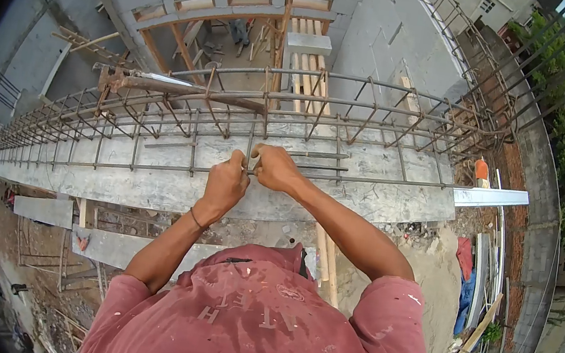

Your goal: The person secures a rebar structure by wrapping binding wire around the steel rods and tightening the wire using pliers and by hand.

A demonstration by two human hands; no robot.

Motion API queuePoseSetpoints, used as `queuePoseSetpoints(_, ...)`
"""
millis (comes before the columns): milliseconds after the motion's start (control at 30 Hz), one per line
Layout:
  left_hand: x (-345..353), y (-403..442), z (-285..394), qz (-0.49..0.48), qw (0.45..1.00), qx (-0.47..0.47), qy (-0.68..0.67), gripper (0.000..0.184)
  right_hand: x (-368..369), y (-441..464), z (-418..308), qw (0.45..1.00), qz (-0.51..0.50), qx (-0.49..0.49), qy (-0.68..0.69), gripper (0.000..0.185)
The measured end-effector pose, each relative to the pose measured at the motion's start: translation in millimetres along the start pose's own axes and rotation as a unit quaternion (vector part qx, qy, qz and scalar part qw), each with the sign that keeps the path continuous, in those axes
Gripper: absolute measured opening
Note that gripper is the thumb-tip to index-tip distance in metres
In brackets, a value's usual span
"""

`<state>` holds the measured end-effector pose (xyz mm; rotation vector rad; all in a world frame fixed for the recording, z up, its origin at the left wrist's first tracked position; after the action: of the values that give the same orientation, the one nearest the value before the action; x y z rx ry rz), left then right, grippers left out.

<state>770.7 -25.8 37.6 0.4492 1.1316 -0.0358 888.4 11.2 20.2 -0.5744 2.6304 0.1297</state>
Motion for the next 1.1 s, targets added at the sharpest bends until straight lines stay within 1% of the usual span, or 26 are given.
queuePoseSetpoints(33, 4.2, 0.4, -0.3, -0.001, 1.000, -0.002, 0.010, 0.028, -8.0, -1.1, 6.4, 0.998, 0.037, 0.033, 0.049, 0.031)
queuePoseSetpoints(67, 2.0, -1.6, -2.8, 0.001, 1.000, -0.016, 0.002, 0.028, -8.8, -5.8, -0.7, 0.997, 0.038, 0.014, -0.059, 0.027)
queuePoseSetpoints(100, 0.1, -3.5, -2.6, 0.006, 1.000, -0.023, -0.010, 0.029, -12.4, -8.6, -10.1, 0.984, 0.048, -0.008, -0.171, 0.023)
queuePoseSetpoints(133, 1.2, -8.9, -3.1, 0.007, 0.999, -0.038, -0.006, 0.029, -9.6, -9.7, -15.9, 0.985, 0.034, -0.013, -0.168, 0.023)
queuePoseSetpoints(200, -1.5, -21.6, -9.5, 0.044, 0.994, -0.086, -0.054, 0.031, -2.7, -16.1, -4.3, 0.992, -0.002, 0.091, -0.086, 0.016)
queuePoseSetpoints(233, 4.3, -30.2, -14.0, 0.038, 0.991, -0.103, -0.081, 0.037, -0.9, -17.0, 0.0, 0.994, 0.015, 0.104, -0.013, 0.016)
queuePoseSetpoints(267, 1.9, -36.3, -12.4, 0.042, 0.990, -0.109, -0.081, 0.037, 3.5, -18.0, -3.4, 0.995, 0.009, 0.102, -0.017, 0.016)
queuePoseSetpoints(300, -1.4, -44.7, -16.6, 0.072, 0.973, -0.147, -0.164, 0.040, 5.1, -22.6, 1.2, 0.985, 0.040, 0.150, 0.080, 0.014)
queuePoseSetpoints(333, -3.0, -53.1, -21.1, 0.101, 0.946, -0.185, -0.246, 0.044, 9.8, -29.7, 6.8, 0.962, 0.072, 0.198, 0.175, 0.013)
queuePoseSetpoints(367, 3.1, -59.0, -21.7, 0.104, 0.945, -0.189, -0.247, 0.044, 19.5, -33.7, 2.8, 0.963, 0.067, 0.198, 0.171, 0.013)
queuePoseSetpoints(433, 26.1, -71.8, -34.9, 0.119, 0.896, -0.246, -0.351, 0.047, 34.3, -42.8, -9.6, 0.963, 0.095, 0.165, 0.190, 0.017)
queuePoseSetpoints(467, 25.7, -74.3, -34.6, 0.123, 0.894, -0.249, -0.352, 0.047, 42.4, -51.7, -6.9, 0.964, 0.091, 0.165, 0.187, 0.017)
queuePoseSetpoints(533, 28.7, -76.5, -36.3, 0.113, 0.883, -0.271, -0.367, 0.047, 50.0, -71.7, 7.2, 0.952, 0.135, 0.174, 0.211, 0.023)
queuePoseSetpoints(567, 30.0, -76.5, -37.7, 0.116, 0.881, -0.273, -0.369, 0.047, 52.1, -77.7, 3.1, 0.954, 0.132, 0.174, 0.208, 0.023)
queuePoseSetpoints(633, 22.5, -76.1, -32.2, 0.137, 0.920, -0.226, -0.291, 0.054, 49.3, -84.2, -39.9, 0.991, 0.119, 0.003, 0.063, 0.037)
queuePoseSetpoints(667, 20.0, -75.5, -32.0, 0.138, 0.919, -0.228, -0.291, 0.054, 53.3, -85.4, -46.0, 0.991, 0.116, 0.004, 0.062, 0.037)
queuePoseSetpoints(733, 5.8, -70.2, -24.5, 0.164, 0.936, -0.178, -0.255, 0.053, 63.8, -85.2, -52.6, 0.995, 0.096, 0.038, -0.017, 0.039)
queuePoseSetpoints(767, 5.3, -68.7, -27.9, 0.167, 0.935, -0.180, -0.255, 0.053, 65.7, -84.3, -56.0, 0.996, 0.081, 0.029, -0.018, 0.042)
queuePoseSetpoints(800, 1.8, -64.9, -26.5, 0.169, 0.947, -0.147, -0.231, 0.053, 65.2, -82.0, -55.0, 0.996, 0.079, 0.027, -0.019, 0.042)
queuePoseSetpoints(833, -0.8, -63.5, -23.0, 0.169, 0.957, -0.115, -0.207, 0.052, 67.7, -80.0, -58.8, 0.998, 0.060, -0.009, -0.033, 0.042)
queuePoseSetpoints(867, -1.3, -62.8, -24.2, 0.170, 0.956, -0.116, -0.207, 0.052, 68.9, -77.8, -65.3, 0.997, 0.043, -0.044, -0.046, 0.042)
queuePoseSetpoints(900, -0.6, -60.5, -25.5, 0.167, 0.958, -0.126, -0.197, 0.048, 63.9, -75.4, -67.3, 0.997, 0.042, -0.045, -0.048, 0.042)
queuePoseSetpoints(967, 0.8, -57.2, -25.2, 0.168, 0.958, -0.137, -0.189, 0.045, 62.2, -68.0, -71.2, 0.994, -0.054, -0.022, -0.097, 0.033)
queuePoseSetpoints(1000, 1.4, -57.8, -25.8, 0.174, 0.957, -0.140, -0.185, 0.044, 47.2, -58.3, -79.1, 0.993, -0.055, -0.023, -0.099, 0.033)
queuePoseSetpoints(1067, 1.0, -60.3, -27.4, 0.181, 0.956, -0.144, -0.180, 0.043, 16.8, -31.1, -81.5, 0.997, -0.044, 0.047, -0.032, 0.029)
queuePoseSetpoints(1100, 1.2, -60.0, -27.3, 0.179, 0.955, -0.145, -0.185, 0.041, 16.1, -18.6, -76.6, 0.997, -0.047, 0.045, -0.035, 0.029)
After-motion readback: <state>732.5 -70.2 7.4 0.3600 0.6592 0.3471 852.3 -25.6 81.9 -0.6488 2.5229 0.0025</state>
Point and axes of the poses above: each hand's wrist, its own y-axis towards the middle knuckle, its own x-axis out of the palm, z = x × y, the point moved 9 cm from there along y, towards the middle knuckle, and after that the axes turned 15 degrees about y, right-handed, at the moved point
